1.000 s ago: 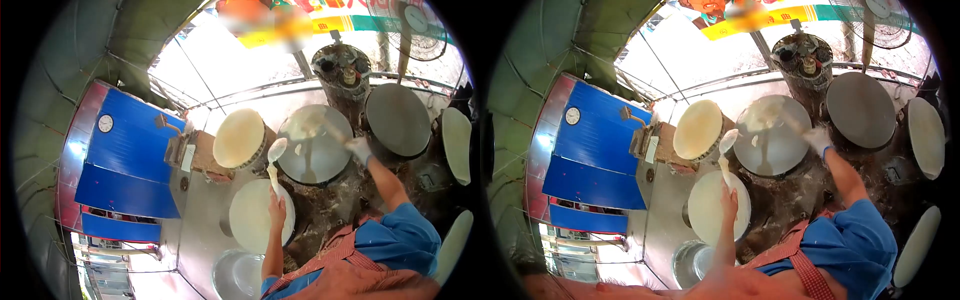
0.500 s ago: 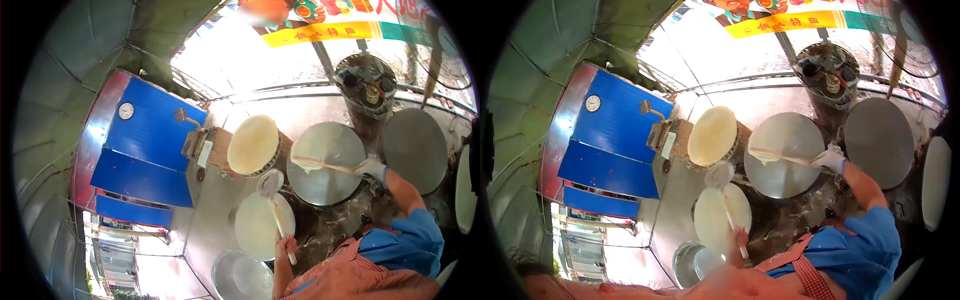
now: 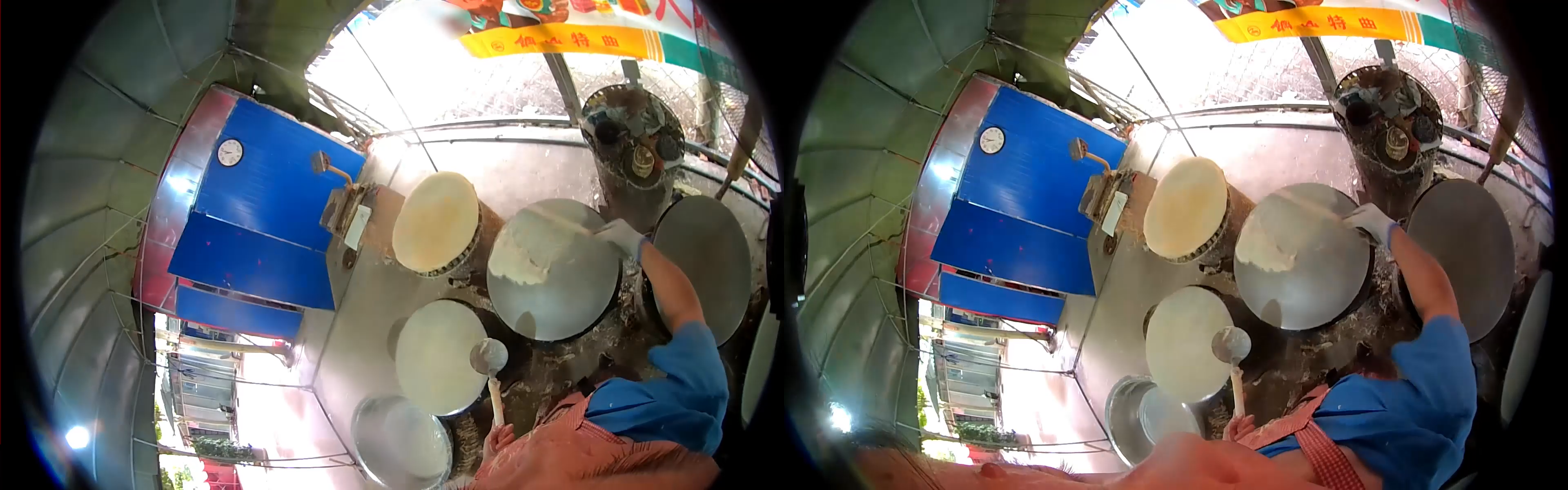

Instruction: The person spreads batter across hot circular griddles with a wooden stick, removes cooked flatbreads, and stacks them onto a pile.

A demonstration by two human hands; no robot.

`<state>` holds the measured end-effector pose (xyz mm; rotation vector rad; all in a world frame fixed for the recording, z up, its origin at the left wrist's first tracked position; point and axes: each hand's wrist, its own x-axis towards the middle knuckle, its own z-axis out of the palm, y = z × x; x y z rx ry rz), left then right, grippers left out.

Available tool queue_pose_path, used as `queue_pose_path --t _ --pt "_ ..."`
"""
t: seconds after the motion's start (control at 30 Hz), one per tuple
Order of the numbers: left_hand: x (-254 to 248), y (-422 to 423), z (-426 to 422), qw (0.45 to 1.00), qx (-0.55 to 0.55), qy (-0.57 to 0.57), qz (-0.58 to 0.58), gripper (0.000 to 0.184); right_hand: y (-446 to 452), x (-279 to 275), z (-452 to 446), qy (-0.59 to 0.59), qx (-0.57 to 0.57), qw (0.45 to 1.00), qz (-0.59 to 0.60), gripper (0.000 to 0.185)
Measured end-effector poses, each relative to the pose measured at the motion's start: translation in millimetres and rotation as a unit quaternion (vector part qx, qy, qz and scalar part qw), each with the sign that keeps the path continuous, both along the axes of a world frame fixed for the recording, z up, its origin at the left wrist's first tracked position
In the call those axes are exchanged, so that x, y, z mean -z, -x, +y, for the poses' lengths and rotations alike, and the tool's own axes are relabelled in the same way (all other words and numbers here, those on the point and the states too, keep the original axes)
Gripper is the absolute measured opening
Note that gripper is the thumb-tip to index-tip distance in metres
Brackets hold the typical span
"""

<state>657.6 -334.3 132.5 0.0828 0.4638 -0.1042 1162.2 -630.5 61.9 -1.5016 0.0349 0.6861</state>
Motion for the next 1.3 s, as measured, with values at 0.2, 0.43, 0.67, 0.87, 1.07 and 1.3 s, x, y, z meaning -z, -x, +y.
queue_pose_path --t 0.2,0.43,0.67,0.87,1.07,1.3 --pt "19 17 -14 0.999 -0.016 0.003 0.036 0.041 39 24 -15 0.051 -0.296 0.952 -0.053 0.017" --pt "14 15 -22 0.998 -0.016 -0.011 0.065 0.034 -7 -47 32 0.107 -0.146 0.984 0.002 0.018" --pt "11 30 -26 0.996 -0.021 -0.015 0.084 0.027 19 31 -27 0.048 -0.280 0.957 -0.064 0.020" --pt "-1 37 -29 0.994 -0.005 -0.026 0.105 0.022 -33 2 52 0.077 -0.281 0.950 -0.114 0.024" --pt "-3 63 -38 0.990 -0.027 -0.021 0.133 0.018 18 -21 -25 0.118 -0.363 0.924 -0.001 0.017" --pt "-1 63 -23 0.990 0.007 -0.031 0.141 0.016 -16 -31 71 0.145 -0.301 0.926 -0.174 0.018"
